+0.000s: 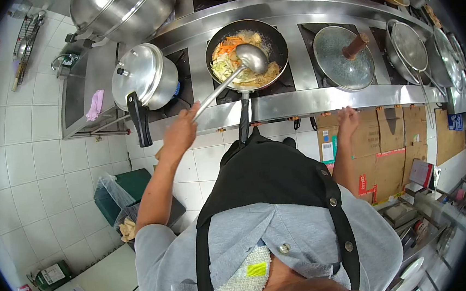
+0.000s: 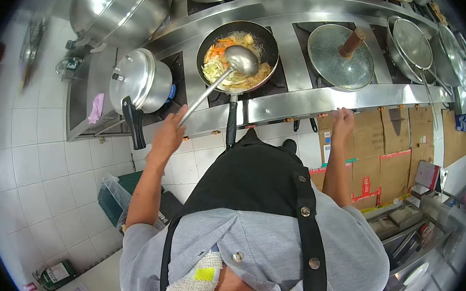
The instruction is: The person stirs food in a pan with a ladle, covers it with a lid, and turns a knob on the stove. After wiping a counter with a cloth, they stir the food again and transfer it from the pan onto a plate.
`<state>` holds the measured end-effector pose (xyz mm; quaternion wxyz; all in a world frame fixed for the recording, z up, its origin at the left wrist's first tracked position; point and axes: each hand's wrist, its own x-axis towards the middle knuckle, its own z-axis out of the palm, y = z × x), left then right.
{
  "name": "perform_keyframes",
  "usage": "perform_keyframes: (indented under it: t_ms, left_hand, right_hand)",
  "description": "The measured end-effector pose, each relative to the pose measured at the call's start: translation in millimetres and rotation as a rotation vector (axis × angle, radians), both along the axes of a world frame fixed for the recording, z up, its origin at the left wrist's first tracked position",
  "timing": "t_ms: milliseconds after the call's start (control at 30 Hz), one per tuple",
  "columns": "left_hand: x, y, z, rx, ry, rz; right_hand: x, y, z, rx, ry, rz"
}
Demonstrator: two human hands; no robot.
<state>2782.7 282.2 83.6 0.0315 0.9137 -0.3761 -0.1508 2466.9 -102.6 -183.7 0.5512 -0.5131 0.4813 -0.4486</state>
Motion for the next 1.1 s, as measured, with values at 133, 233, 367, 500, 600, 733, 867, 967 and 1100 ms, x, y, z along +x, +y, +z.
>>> perform_keyframes:
  t_ms: [133,233,367,500,600,733,867,967,1100]
  left_hand:
    - [8.9,9.6,31.9,0.063,-0.049,-0.017]
    - [14.0,18.3,39.8,0.081,-0.061,0.006]
    - [34.1,42.8,45.0,-0.015,-0.048,-0.007]
    - [65.4,33.7,13.5,-0.310,0.027,-0.128]
    - [74.0,-18.8,-34.5,-0.274,0.265,0.068]
    - [38.5,-29.0,-45.0,-0.208,0.226,-0.113]
    - [27.5,9.9,1.4,-0.203,0.496,-0.112]
    - [11.9,15.2,31.2,-0.227,0.551,-0.084]
    - [-13.5,3.1,28.5,-0.268,0.453,-0.210]
  right_hand:
    - [-27.0,72.8,-24.6,0.254,0.159,0.120]
    - [-23.9,105.7,-19.8,0.500,0.175,0.377]
    - [27.9,139.7,40.3,0.544,0.255,0.813]
    - [120.4,191.3,111.4,0.805,-0.115,1.213]
    - [178.8,223.2,134.7,1.113,-0.398,1.055]
    - [196.5,221.9,130.9,1.181,-0.479,0.830]
    - [146.8,225.3,121.3,1.072,-0.522,0.926]
    - [91.8,238.4,146.7,1.044,-0.471,0.861]
    - [4.5,260.8,167.9,1.009,-0.417,0.753]
